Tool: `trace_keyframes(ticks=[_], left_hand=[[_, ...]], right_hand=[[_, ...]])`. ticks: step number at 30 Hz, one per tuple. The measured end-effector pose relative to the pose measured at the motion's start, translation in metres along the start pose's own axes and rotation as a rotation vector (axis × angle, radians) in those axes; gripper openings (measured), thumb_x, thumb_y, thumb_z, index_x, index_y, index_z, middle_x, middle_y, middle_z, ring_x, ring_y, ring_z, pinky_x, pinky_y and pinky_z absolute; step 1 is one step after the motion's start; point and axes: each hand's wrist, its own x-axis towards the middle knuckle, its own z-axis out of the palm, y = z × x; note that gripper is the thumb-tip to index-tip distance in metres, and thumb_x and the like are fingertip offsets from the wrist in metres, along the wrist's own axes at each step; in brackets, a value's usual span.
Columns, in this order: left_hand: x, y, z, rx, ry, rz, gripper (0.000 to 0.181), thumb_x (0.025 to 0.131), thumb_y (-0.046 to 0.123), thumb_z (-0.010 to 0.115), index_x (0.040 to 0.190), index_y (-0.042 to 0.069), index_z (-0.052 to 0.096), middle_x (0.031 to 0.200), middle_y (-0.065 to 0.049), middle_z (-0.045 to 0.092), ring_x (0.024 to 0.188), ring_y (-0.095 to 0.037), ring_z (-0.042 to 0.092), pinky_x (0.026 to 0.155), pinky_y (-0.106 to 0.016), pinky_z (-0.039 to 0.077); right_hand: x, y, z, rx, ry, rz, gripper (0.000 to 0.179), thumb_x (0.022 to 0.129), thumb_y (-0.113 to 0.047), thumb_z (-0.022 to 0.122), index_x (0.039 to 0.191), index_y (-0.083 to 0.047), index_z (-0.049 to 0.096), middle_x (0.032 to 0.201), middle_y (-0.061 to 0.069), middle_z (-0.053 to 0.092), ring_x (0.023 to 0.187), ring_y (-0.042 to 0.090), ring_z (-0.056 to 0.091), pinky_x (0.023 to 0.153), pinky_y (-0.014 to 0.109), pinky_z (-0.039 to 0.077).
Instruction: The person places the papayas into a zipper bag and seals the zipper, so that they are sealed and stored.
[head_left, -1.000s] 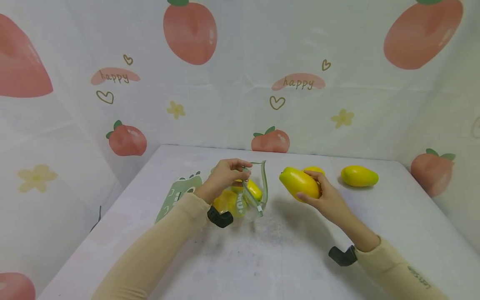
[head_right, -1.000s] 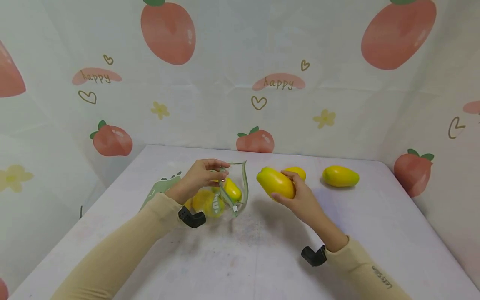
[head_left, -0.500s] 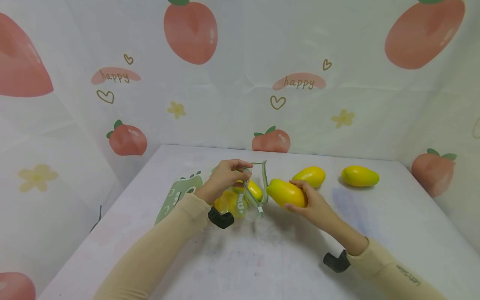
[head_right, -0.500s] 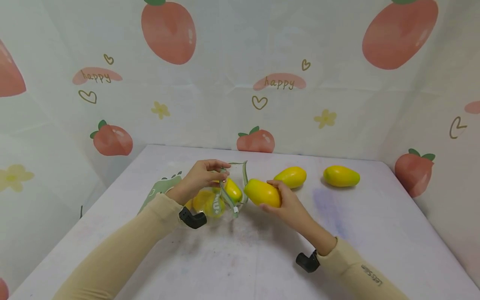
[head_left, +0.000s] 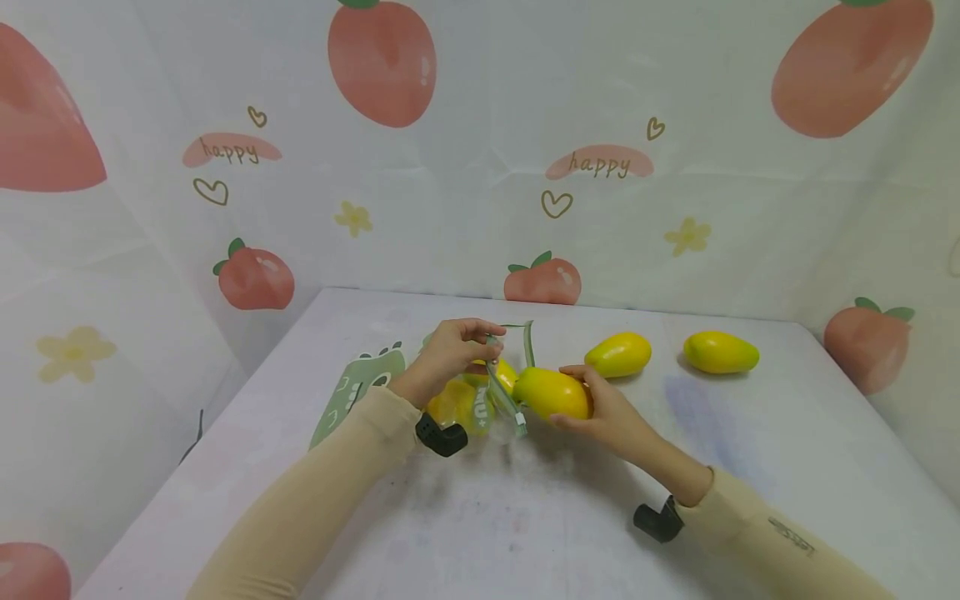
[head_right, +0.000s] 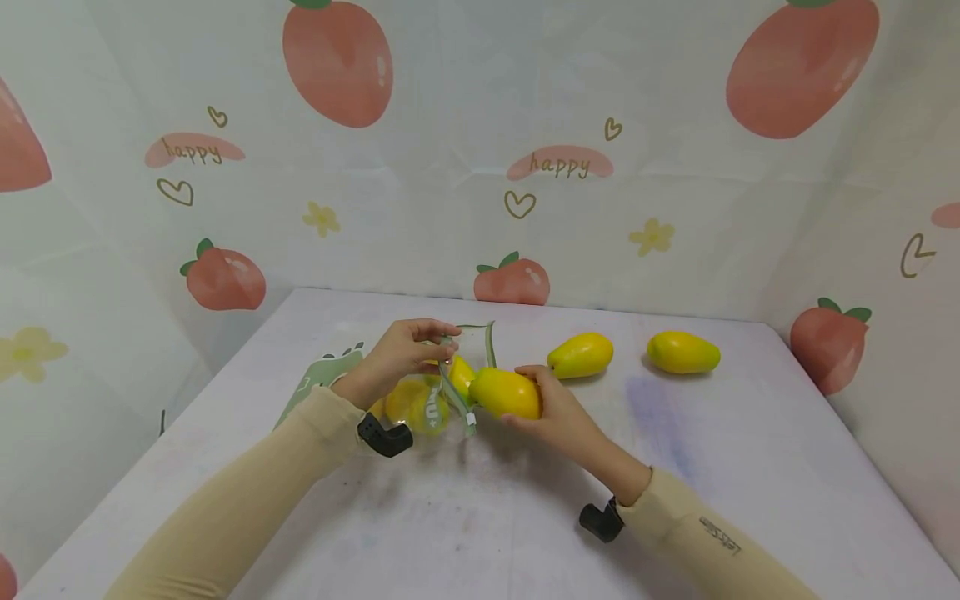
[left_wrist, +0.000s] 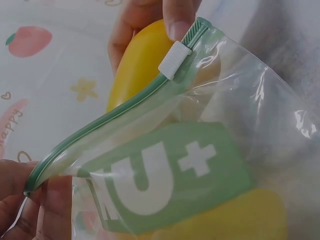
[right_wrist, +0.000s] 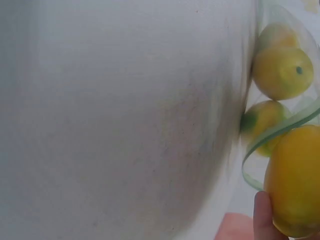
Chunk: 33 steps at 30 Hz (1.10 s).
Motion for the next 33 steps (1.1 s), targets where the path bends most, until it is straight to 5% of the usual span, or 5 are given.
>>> trace_keyframes(ticks=[21,33], left_hand=[[0.001,0.000,0.000,-0.034,-0.009,-0.003,0.028,0.089,0.007,0.068,0.117,0.009,0.068,0.092,-0.006,0.059,0.072,-0.016,0.061,0.081,-0.040,0.058],[0.002,0.000,-0.001,-0.020,0.000,-0.004,0.028,0.089,0.009,0.069,0.117,0.010,0.068,0.094,-0.006,0.062,0.076,-0.016,0.061,0.075,-0.033,0.059]], right_hand=[[0.010,-0.005,-0.001,-0.004,-0.062,-0.007,0.072,0.083,-0.019,0.075,0.143,-0.006,0.039,0.141,0.018,0.046,0.117,0.032,0.051,0.104,0.054,0.042],[0.014,-0.005,0.001,0.063,-0.055,0.021,0.068,0.083,-0.018,0.076,0.139,-0.006,0.038,0.138,0.017,0.046,0.114,0.030,0.052,0.101,0.049,0.046]])
